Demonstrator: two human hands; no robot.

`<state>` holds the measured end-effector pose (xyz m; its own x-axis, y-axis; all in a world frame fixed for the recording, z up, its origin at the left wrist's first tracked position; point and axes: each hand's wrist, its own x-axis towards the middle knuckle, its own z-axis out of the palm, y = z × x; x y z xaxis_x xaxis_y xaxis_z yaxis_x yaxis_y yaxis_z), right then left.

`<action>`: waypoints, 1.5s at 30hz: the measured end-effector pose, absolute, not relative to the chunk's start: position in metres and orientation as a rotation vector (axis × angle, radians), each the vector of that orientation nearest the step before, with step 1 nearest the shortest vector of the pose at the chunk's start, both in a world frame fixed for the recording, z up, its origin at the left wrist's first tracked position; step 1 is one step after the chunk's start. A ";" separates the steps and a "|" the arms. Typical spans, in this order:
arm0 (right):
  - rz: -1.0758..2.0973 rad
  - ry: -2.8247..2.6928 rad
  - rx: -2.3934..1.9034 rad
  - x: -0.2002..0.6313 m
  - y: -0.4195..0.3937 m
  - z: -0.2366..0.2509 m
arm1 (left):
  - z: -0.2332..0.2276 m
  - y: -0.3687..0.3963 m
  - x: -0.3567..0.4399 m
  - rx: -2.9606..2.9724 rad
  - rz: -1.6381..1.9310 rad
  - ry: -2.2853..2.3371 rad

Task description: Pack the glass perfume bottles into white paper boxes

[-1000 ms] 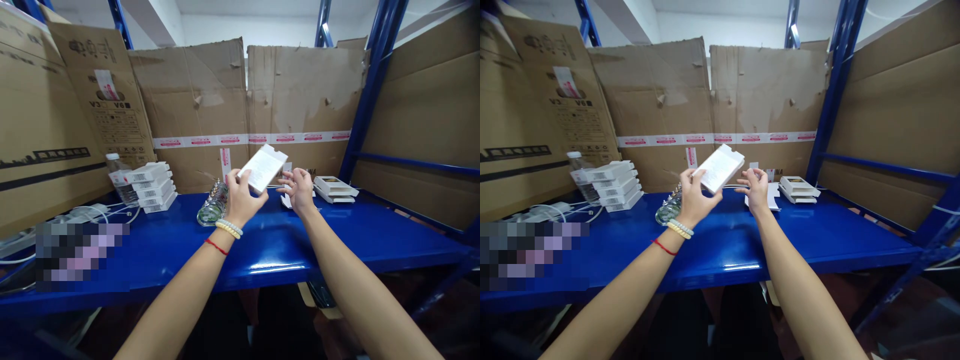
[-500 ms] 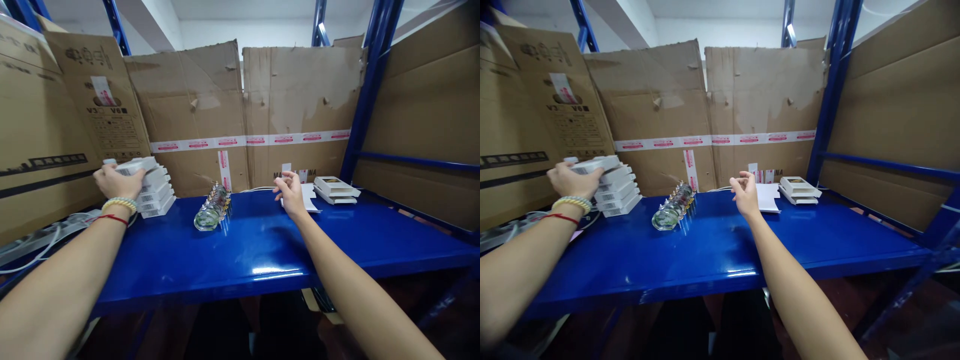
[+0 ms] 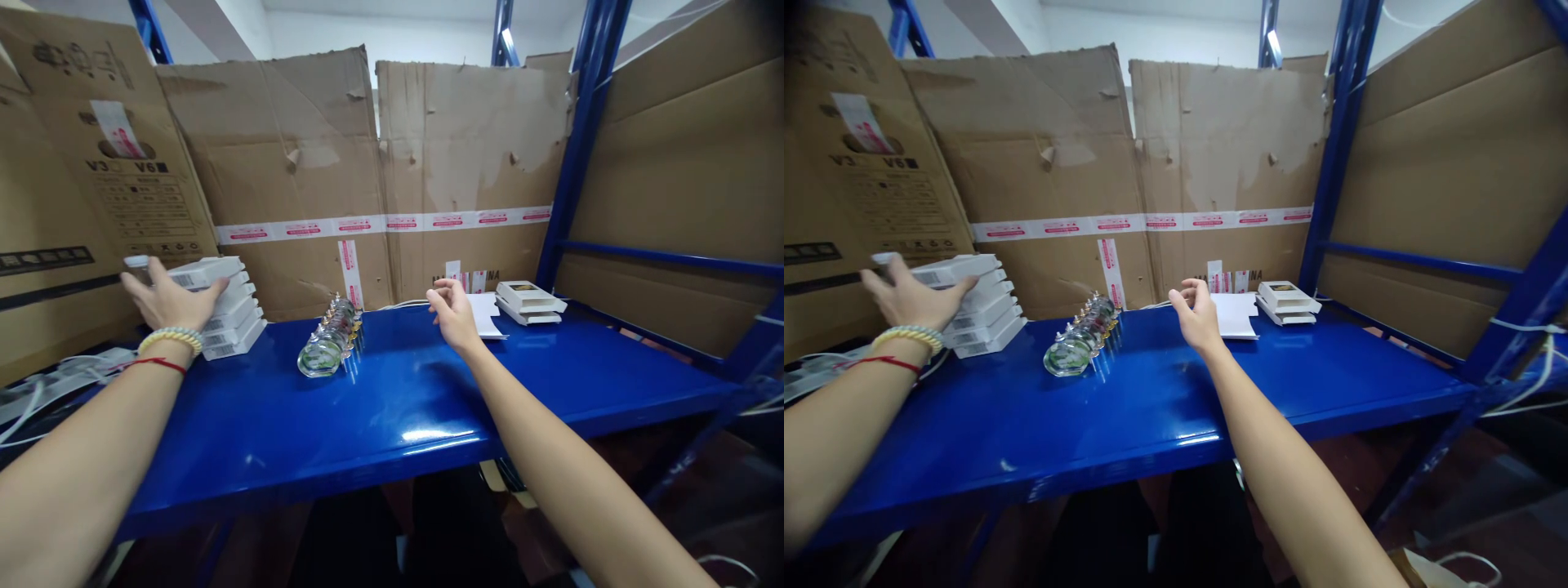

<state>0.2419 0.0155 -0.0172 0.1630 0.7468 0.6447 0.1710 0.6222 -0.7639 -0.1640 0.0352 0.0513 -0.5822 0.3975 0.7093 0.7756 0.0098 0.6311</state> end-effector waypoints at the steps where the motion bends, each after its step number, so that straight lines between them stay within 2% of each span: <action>1: 0.456 -1.393 -0.906 0.242 0.016 -0.018 | 0.050 0.035 -0.159 -1.197 -1.616 -1.906; 8: 0.112 -1.685 -1.174 0.233 0.016 -0.027 | 0.058 0.016 -0.068 -1.321 -1.764 -1.226; 14: -0.121 -1.484 -1.242 0.262 0.025 -0.012 | 0.055 -0.010 0.049 -1.858 -1.729 -0.866; 18: -0.286 -1.267 -1.509 0.319 0.036 -0.002 | 0.022 0.002 0.092 -2.290 -1.505 -0.983; 23: -0.444 -1.096 -1.957 0.389 0.045 -0.014 | -0.017 0.014 0.107 -2.582 -1.076 -1.092; 30: -0.101 -0.923 -2.346 0.420 0.057 -0.026 | -0.034 0.016 0.097 -2.679 -0.961 -1.223; 38: -0.270 -0.849 -1.984 0.399 0.049 -0.007 | -0.035 0.017 0.100 -2.697 -1.158 -1.346; 45: -0.358 -1.168 -1.471 0.296 0.046 0.009 | -0.029 0.020 0.105 -2.732 -1.901 -1.730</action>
<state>0.2955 0.0460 0.0092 0.4554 0.4507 0.7677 0.8035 0.1633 -0.5725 0.1046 0.0204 -0.0293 0.1455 0.9014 0.4078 0.3213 -0.4329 0.8422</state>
